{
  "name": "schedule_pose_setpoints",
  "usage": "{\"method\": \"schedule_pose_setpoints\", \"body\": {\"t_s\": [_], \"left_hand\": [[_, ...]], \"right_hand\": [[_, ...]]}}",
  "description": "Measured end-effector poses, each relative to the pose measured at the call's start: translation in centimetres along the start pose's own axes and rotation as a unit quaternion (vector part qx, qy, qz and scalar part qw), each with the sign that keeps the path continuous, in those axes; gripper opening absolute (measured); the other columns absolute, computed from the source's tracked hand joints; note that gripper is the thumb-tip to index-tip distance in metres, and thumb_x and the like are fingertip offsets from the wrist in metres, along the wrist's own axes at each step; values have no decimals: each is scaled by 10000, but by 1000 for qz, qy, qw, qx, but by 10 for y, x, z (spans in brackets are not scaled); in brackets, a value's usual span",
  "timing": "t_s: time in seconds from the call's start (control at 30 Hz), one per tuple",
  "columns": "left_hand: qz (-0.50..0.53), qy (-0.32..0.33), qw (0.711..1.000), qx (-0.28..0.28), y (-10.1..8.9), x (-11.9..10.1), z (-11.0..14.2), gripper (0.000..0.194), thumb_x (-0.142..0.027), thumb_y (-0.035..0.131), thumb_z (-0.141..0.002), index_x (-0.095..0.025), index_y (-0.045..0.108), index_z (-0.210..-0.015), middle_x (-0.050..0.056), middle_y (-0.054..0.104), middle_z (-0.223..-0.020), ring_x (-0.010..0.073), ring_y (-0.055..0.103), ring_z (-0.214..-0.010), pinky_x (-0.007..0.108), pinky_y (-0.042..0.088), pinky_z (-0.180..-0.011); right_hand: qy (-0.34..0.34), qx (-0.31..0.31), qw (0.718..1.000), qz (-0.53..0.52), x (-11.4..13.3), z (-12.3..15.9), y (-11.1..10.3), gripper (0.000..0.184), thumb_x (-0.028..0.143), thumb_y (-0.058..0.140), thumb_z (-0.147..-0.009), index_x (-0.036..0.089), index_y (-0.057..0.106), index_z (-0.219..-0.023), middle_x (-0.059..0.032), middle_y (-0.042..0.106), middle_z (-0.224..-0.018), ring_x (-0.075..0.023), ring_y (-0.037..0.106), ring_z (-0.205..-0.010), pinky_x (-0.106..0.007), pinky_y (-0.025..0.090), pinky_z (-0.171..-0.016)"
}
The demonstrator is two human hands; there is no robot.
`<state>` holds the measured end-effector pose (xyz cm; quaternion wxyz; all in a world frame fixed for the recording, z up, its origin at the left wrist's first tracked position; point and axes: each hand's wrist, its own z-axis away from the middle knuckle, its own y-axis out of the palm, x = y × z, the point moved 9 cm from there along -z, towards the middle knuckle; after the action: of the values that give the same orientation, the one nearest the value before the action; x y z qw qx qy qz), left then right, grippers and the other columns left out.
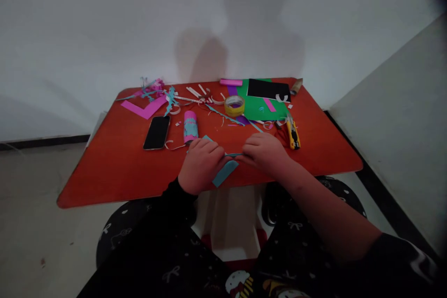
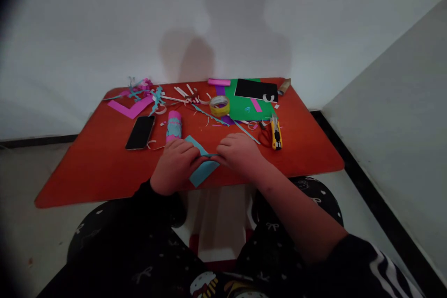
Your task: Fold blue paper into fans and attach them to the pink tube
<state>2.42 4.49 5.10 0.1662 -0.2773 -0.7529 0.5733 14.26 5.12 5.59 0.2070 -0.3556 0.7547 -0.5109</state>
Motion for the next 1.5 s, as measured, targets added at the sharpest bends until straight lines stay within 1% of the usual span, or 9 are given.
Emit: {"method": "schedule_pose_setpoints", "body": {"t_s": [0.3, 0.53, 0.7, 0.83, 0.93, 1.0, 1.23, 1.4, 1.5], "left_hand": [[32, 41, 992, -113, -20, 2, 9, 322, -486, 679, -927, -213, 712, -757, 41, 674, -756, 218, 580, -831, 399, 404, -816], [111, 42, 982, -146, -12, 3, 11, 128, -355, 692, -936, -269, 755, -1007, 30, 747, -946, 213, 615, -917, 403, 447, -927], [175, -22, 975, -137, -5, 3, 9, 519, -489, 756, -859, -243, 642, -1302, 101, 669, -1268, 278, 592, -1183, 464, 416, -1085], [348, -179, 908, -152, 13, 30, 15, 503, -483, 590, -967, -195, 549, -1377, 141, 615, -1367, 269, 582, -1262, 451, 473, -1067], [493, -285, 817, -87, 52, 43, 18, 410, -435, 497, -1005, -178, 572, -1315, 123, 729, -1174, 242, 693, -1098, 410, 562, -929], [524, -302, 793, -79, 66, 44, 18, 386, -387, 516, -985, -175, 573, -1302, 116, 750, -1130, 243, 712, -1071, 399, 584, -885], [354, -135, 923, -69, 58, 22, 0, 303, -146, 470, -947, -171, 704, -1139, 100, 723, -1228, 217, 652, -1193, 424, 485, -1096], [289, -121, 941, -124, 38, 30, -2, 277, -155, 478, -961, -180, 713, -1105, 92, 715, -1162, 215, 641, -1140, 409, 497, -1050], [287, -93, 951, -62, 44, 17, -4, 236, -211, 515, -975, -193, 702, -1117, 71, 737, -1104, 209, 665, -1063, 379, 517, -988]], "right_hand": [[-90, -66, 993, 41, 9, 16, -22, 392, 448, 628, -982, 210, 650, -671, -12, 633, -652, -174, 549, -737, -328, 381, -723], [-57, -122, 991, 0, -1, 26, -31, 136, 280, 659, -974, 200, 725, -1063, -39, 742, -900, -176, 604, -852, -320, 454, -767], [-51, -139, 989, 17, -3, 35, -32, 97, 216, 666, -964, 234, 722, -1042, -17, 753, -894, -174, 607, -857, -343, 439, -795], [-38, -130, 990, 48, -5, 39, -29, 131, 222, 643, -981, 264, 726, -1074, -7, 771, -921, -175, 597, -851, -357, 399, -790], [-56, -89, 993, 52, -3, 39, -20, 173, 215, 606, -1003, 255, 727, -1120, -9, 775, -911, -172, 575, -826, -354, 380, -786], [-64, -46, 996, 39, -2, 39, -11, 190, 214, 582, -1014, 249, 732, -1126, -15, 774, -901, -171, 572, -818, -351, 375, -800], [52, 42, 996, -60, -27, 48, 20, 144, 205, 636, -956, 206, 776, -994, -68, 762, -962, -204, 643, -889, -337, 417, -803], [115, 98, 980, -128, -37, 53, 44, 152, 175, 646, -926, 192, 786, -984, -89, 751, -983, -216, 668, -927, -322, 481, -822], [142, 106, 972, -157, -41, 55, 52, 173, 161, 646, -915, 197, 785, -1012, -96, 754, -1030, -227, 672, -995, -337, 502, -888]]}}
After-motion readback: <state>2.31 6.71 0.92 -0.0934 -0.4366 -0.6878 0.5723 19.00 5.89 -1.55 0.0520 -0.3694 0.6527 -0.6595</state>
